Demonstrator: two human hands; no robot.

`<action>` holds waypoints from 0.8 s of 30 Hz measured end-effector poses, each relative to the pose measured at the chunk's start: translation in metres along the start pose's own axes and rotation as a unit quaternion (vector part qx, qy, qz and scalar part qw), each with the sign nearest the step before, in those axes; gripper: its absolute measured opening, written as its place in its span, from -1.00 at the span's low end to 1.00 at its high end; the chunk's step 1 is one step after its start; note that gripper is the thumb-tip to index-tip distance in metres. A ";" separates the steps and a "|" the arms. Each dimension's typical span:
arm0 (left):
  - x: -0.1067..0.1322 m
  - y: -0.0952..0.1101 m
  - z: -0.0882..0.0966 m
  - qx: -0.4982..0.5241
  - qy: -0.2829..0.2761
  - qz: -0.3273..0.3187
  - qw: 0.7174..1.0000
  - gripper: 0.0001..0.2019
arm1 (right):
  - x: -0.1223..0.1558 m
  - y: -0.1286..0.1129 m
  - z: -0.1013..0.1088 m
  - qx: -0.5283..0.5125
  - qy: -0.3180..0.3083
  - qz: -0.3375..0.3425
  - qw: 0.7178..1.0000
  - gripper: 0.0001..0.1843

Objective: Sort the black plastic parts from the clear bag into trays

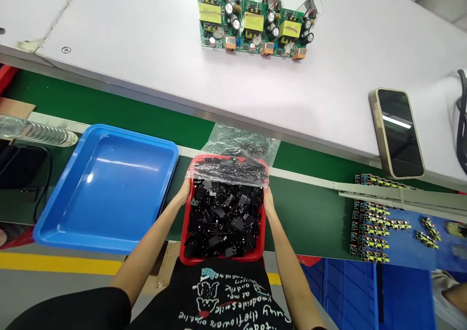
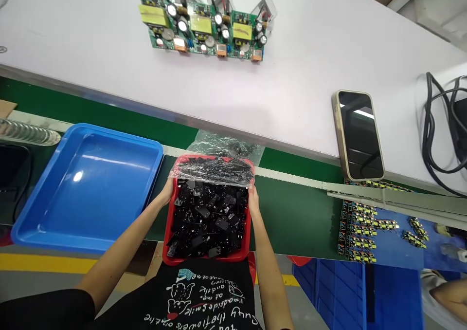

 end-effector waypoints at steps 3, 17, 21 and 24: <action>0.000 -0.010 0.002 0.002 -0.005 -0.013 1.000 -0.20 | 0.003 -0.003 0.001 0.029 0.020 0.007 0.999 -0.35; 0.002 -0.035 0.012 -0.055 0.040 0.031 0.997 -0.19 | -0.009 -0.006 0.007 0.073 0.068 -0.023 0.995 -0.67; 0.005 -0.014 0.009 -0.069 0.049 0.046 0.995 -0.21 | -0.017 -0.023 0.007 0.049 0.061 0.003 0.997 -0.67; 0.015 0.008 0.001 -0.067 0.030 0.052 0.996 -0.22 | -0.021 -0.043 0.010 0.025 0.050 0.020 0.998 -0.67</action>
Point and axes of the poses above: each hand's wrist, its own x-axis away from the middle knuckle, its own z-axis out of the back of the hand, y = z × x, the point moved 3 cm from there along -x, towards the middle knuckle, and after that the axes turned 12 degrees about z, right-handed, at the moved point
